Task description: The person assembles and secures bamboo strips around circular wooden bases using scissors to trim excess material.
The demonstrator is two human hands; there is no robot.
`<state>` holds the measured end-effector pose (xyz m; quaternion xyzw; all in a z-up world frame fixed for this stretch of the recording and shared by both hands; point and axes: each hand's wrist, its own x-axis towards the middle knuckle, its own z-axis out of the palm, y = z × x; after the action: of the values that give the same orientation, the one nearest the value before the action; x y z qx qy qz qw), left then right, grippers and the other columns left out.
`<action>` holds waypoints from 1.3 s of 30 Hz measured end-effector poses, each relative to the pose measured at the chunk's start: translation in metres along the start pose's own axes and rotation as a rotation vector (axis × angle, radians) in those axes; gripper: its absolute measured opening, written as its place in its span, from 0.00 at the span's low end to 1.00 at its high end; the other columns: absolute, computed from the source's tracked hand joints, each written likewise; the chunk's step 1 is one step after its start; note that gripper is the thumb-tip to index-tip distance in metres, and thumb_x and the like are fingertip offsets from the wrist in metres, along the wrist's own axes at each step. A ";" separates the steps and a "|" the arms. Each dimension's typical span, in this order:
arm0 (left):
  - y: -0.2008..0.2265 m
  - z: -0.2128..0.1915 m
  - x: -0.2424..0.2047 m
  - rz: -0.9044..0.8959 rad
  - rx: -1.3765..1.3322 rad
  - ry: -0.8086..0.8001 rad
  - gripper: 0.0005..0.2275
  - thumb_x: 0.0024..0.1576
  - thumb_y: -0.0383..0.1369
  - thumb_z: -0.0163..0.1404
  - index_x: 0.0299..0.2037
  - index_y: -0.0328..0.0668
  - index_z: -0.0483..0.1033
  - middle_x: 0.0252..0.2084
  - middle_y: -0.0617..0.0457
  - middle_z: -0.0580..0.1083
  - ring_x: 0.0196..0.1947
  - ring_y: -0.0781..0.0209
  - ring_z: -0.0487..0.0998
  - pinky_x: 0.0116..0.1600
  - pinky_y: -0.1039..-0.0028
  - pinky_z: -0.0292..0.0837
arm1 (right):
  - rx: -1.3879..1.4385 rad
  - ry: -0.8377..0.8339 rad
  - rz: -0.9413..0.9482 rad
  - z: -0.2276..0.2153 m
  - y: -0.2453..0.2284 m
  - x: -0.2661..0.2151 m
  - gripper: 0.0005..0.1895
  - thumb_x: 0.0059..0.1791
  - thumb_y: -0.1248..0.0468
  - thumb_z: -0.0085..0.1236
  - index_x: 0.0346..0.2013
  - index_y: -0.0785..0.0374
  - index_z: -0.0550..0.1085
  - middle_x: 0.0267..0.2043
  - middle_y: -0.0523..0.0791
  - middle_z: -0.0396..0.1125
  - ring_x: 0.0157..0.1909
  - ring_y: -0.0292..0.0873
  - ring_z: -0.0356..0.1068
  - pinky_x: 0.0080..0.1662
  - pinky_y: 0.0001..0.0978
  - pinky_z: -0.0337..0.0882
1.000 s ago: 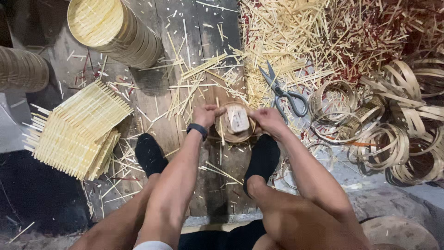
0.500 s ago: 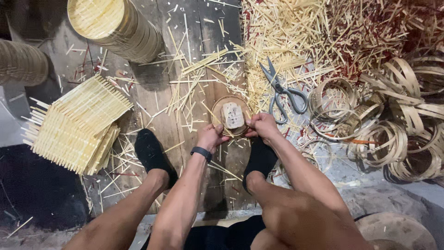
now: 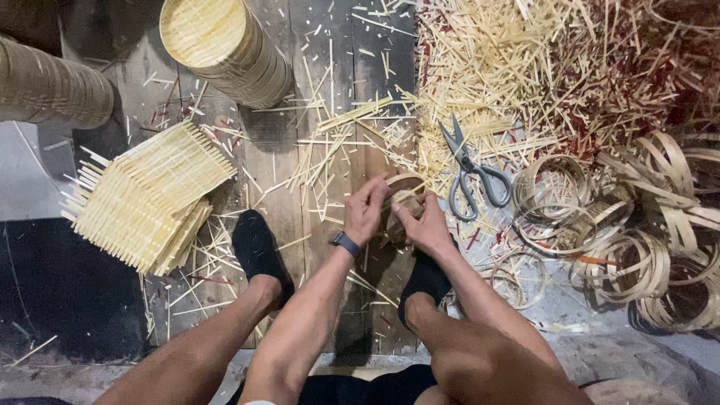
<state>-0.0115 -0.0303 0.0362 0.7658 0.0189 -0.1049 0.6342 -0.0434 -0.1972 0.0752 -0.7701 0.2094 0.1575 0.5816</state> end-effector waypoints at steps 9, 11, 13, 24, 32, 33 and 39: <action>-0.012 -0.007 0.006 -0.017 0.034 -0.076 0.20 0.65 0.48 0.46 0.58 0.44 0.78 0.54 0.45 0.79 0.52 0.57 0.82 0.55 0.71 0.78 | -0.081 0.065 -0.184 0.002 0.044 0.016 0.19 0.46 0.58 0.65 0.38 0.70 0.69 0.32 0.49 0.67 0.34 0.42 0.66 0.37 0.36 0.68; -0.016 -0.005 0.010 -0.009 -0.013 -0.095 0.20 0.64 0.47 0.49 0.57 0.42 0.79 0.53 0.44 0.80 0.52 0.56 0.81 0.55 0.69 0.77 | 0.002 0.004 -0.068 -0.003 0.041 0.018 0.17 0.45 0.59 0.62 0.39 0.68 0.69 0.32 0.49 0.67 0.31 0.43 0.66 0.34 0.38 0.67; -0.023 -0.007 0.021 -0.144 0.013 -0.039 0.20 0.63 0.48 0.51 0.55 0.43 0.81 0.49 0.44 0.81 0.47 0.55 0.81 0.51 0.69 0.77 | 0.146 -0.088 0.142 -0.014 0.037 0.017 0.17 0.43 0.61 0.55 0.43 0.65 0.70 0.32 0.48 0.68 0.26 0.47 0.65 0.29 0.44 0.65; -0.011 -0.023 0.025 -0.010 0.801 -0.014 0.20 0.60 0.48 0.55 0.53 0.40 0.79 0.47 0.43 0.79 0.48 0.51 0.79 0.58 0.62 0.75 | 0.871 -0.114 0.153 -0.057 0.064 -0.013 0.24 0.50 0.48 0.51 0.48 0.66 0.73 0.35 0.47 0.68 0.31 0.41 0.66 0.32 0.33 0.66; -0.023 0.029 -0.018 0.444 0.884 -0.094 0.18 0.57 0.37 0.57 0.53 0.35 0.76 0.69 0.33 0.65 0.72 0.35 0.59 0.73 0.50 0.54 | 0.908 -0.046 0.068 -0.040 0.106 -0.018 0.15 0.52 0.60 0.53 0.48 0.66 0.68 0.38 0.42 0.70 0.38 0.38 0.72 0.42 0.30 0.74; -0.025 0.023 -0.016 0.411 0.890 -0.129 0.18 0.55 0.35 0.57 0.53 0.34 0.76 0.68 0.34 0.66 0.72 0.36 0.60 0.73 0.50 0.54 | 0.893 -0.062 0.059 -0.039 0.105 -0.020 0.15 0.51 0.61 0.53 0.49 0.66 0.68 0.38 0.41 0.70 0.38 0.37 0.72 0.41 0.29 0.74; 0.005 -0.059 0.031 0.749 0.944 -0.159 0.21 0.48 0.19 0.50 0.53 0.36 0.77 0.60 0.43 0.74 0.64 0.45 0.73 0.72 0.52 0.62 | 0.531 -0.079 0.107 -0.038 0.098 -0.017 0.19 0.48 0.57 0.53 0.49 0.64 0.69 0.23 0.41 0.63 0.14 0.36 0.59 0.17 0.27 0.58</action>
<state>0.0279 0.0230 0.0450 0.9088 -0.3478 0.0712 0.2191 -0.1074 -0.2542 0.0119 -0.5720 0.2608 0.1572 0.7617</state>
